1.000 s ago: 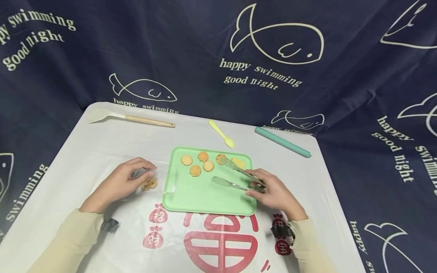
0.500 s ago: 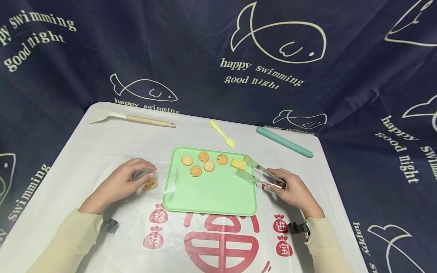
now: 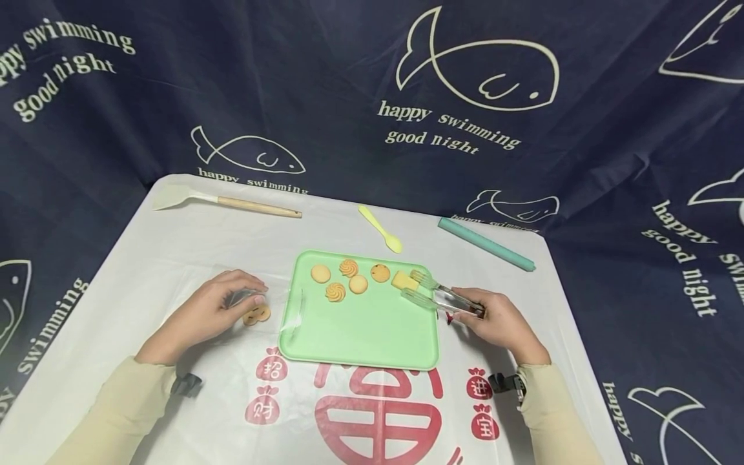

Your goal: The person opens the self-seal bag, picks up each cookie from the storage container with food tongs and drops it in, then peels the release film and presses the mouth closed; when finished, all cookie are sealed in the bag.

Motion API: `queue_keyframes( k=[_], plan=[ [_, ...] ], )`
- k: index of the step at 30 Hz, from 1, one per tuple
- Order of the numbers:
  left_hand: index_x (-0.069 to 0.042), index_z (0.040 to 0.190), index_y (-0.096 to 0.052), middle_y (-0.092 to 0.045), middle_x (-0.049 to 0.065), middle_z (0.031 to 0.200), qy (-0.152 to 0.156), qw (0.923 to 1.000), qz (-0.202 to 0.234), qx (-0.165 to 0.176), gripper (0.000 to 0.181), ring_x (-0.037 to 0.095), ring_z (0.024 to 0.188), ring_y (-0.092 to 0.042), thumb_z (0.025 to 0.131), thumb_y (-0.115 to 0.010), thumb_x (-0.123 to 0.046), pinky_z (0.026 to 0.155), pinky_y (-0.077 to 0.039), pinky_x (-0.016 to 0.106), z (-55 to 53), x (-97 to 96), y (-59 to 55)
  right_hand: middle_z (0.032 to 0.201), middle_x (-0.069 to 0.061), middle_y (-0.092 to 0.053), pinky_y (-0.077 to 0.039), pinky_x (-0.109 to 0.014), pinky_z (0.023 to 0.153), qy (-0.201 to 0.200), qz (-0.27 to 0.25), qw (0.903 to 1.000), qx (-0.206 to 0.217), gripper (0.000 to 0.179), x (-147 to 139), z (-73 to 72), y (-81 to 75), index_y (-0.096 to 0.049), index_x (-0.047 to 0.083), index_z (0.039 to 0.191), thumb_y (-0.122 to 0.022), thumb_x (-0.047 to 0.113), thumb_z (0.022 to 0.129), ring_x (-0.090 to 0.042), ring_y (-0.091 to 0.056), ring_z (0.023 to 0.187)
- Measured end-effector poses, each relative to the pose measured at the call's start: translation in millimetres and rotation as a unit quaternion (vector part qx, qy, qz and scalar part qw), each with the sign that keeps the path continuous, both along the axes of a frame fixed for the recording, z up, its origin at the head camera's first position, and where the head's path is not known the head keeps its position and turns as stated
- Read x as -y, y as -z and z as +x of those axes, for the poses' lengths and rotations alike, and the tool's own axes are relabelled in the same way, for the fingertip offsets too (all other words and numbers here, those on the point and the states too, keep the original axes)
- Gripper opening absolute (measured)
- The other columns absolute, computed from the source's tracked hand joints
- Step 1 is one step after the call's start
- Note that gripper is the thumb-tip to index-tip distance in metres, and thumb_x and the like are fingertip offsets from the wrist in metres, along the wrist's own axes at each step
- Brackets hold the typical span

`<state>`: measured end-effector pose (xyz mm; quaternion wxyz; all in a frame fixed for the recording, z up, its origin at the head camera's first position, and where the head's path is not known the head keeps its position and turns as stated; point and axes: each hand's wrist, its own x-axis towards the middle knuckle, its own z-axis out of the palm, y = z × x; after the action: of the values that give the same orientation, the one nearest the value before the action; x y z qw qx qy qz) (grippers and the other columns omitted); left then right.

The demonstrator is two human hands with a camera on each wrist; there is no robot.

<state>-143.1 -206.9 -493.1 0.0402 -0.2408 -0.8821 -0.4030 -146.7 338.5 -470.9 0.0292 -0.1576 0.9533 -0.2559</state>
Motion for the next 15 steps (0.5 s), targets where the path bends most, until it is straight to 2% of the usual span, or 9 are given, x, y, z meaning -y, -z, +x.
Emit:
queue_keyframes(
  k=[2,4,6,8,10,12,15],
  plan=[
    [-0.012,0.108,-0.076,-0.067,-0.006,0.114,0.0,1.0,-0.001,0.001,0.014,0.023,0.112,-0.061,0.096,-0.074,-0.02,0.099,-0.046,0.046,0.2,-0.1,-0.2,0.114,-0.003,-0.072,-0.054,-0.037,0.069,0.004,-0.003,0.9999,0.016,0.05,2.6,1.9,-1.0,-0.07,0.015,0.132,-0.086,0.018,0.085,-0.02,-0.065,0.083],
    [-0.012,0.108,-0.076,-0.067,-0.006,0.114,0.0,1.0,-0.001,0.002,0.015,0.022,0.112,-0.061,0.096,-0.074,-0.02,0.099,-0.046,0.045,0.3,-0.1,-0.2,0.096,-0.001,-0.072,-0.049,-0.032,0.059,0.004,0.0,0.9996,0.027,0.051,5.2,3.7,-2.3,-0.069,0.016,0.133,-0.085,0.021,0.086,-0.017,-0.057,0.069],
    [-0.012,0.108,-0.076,-0.067,-0.006,0.114,-0.001,1.0,0.0,0.002,0.014,0.022,0.112,-0.06,0.096,-0.074,-0.02,0.099,-0.046,0.045,0.4,0.1,0.0,0.078,0.001,-0.065,-0.045,-0.029,0.053,0.005,0.004,0.9995,0.032,0.052,7.5,4.7,-3.3,-0.068,0.018,0.135,-0.085,0.023,0.086,-0.014,-0.051,0.06],
    [-0.012,0.108,-0.076,-0.067,-0.006,0.114,0.0,1.0,0.001,0.002,0.014,0.022,0.112,-0.06,0.096,-0.074,-0.02,0.099,-0.046,0.045,0.2,0.1,0.3,0.071,0.003,-0.058,-0.044,-0.029,0.052,0.006,0.007,0.9995,0.029,0.053,9.4,5.3,-3.7,-0.067,0.018,0.136,-0.085,0.023,0.086,-0.013,-0.047,0.057],
    [-0.013,0.108,-0.076,-0.067,-0.007,0.114,0.001,1.0,0.001,0.004,0.014,0.022,0.112,-0.06,0.096,-0.074,-0.02,0.099,-0.046,0.045,0.2,0.0,0.6,0.075,0.001,-0.062,-0.043,-0.029,0.052,0.007,0.007,0.9996,0.025,0.053,10.7,5.4,-2.7,-0.067,0.017,0.136,-0.085,0.023,0.086,-0.013,-0.048,0.058],
    [-0.013,0.108,-0.076,-0.067,-0.007,0.114,0.002,1.0,0.001,0.007,0.014,0.022,0.112,-0.06,0.096,-0.074,-0.02,0.099,-0.046,0.046,0.3,0.0,0.8,0.089,-0.001,-0.071,-0.044,-0.029,0.054,0.006,0.002,0.9997,0.022,0.051,12.1,5.4,-0.7,-0.068,0.015,0.135,-0.084,0.022,0.087,-0.013,-0.051,0.062],
    [-0.013,0.108,-0.076,-0.067,-0.006,0.114,0.003,0.9999,0.001,0.011,0.015,0.023,0.113,-0.06,0.096,-0.074,-0.021,0.099,-0.046,0.048,0.2,-0.5,0.7,0.106,-0.001,-0.074,-0.045,-0.028,0.055,-0.001,0.0,1.0,0.008,0.047,14.2,5.3,3.3,-0.07,0.014,0.132,-0.084,0.02,0.087,-0.013,-0.054,0.067]
  ],
)
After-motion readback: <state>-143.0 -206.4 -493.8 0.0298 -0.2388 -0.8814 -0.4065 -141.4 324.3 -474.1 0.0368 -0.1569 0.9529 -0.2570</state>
